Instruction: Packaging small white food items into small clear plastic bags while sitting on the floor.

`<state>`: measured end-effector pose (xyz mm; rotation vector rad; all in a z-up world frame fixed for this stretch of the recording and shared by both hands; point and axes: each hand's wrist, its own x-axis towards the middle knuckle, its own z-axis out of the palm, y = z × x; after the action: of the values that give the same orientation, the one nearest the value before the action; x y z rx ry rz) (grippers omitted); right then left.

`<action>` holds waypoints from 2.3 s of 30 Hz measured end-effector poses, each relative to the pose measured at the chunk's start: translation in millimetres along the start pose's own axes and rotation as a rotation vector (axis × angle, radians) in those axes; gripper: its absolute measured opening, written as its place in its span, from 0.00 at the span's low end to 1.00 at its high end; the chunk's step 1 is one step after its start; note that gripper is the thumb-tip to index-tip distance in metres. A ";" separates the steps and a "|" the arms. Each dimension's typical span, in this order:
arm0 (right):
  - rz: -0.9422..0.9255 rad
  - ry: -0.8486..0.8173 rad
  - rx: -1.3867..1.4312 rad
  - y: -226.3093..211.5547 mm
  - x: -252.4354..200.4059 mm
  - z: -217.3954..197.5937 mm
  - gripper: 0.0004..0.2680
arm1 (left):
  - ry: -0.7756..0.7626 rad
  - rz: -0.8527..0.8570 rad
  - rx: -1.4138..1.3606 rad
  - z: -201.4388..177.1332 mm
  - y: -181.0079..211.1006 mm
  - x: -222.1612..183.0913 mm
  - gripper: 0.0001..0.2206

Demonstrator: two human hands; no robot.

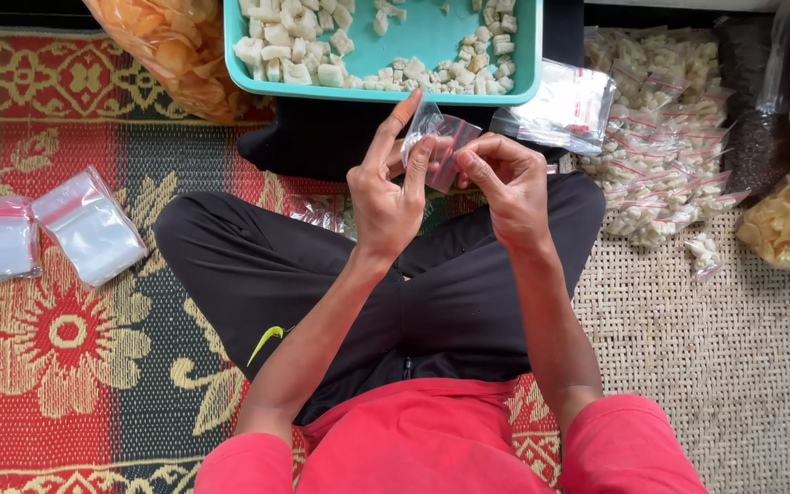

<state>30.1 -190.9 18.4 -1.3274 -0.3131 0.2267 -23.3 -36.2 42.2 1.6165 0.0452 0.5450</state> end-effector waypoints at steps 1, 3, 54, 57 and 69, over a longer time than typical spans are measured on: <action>0.004 0.004 -0.003 0.0 -1.8 1.0 0.02 | -0.003 -0.004 -0.003 -0.5 0.5 -1.0 0.21; 0.002 -0.025 0.059 -0.9 0.1 3.0 0.02 | -0.003 -0.005 0.064 -1.3 1.2 1.5 0.20; -0.028 0.047 0.233 27.9 12.5 -15.9 0.05 | 0.095 0.156 -0.004 7.7 21.6 0.3 0.09; -0.026 0.053 0.241 17.9 16.7 -15.8 0.04 | 0.098 0.168 -0.008 14.0 24.0 3.9 0.10; -0.051 0.083 0.197 7.9 18.9 -21.6 0.04 | 0.054 0.191 0.053 24.5 26.6 6.7 0.15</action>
<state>55.5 -202.4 8.0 -1.1292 -0.2474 0.1545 -16.0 -60.3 69.0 1.6679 -0.0555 0.7393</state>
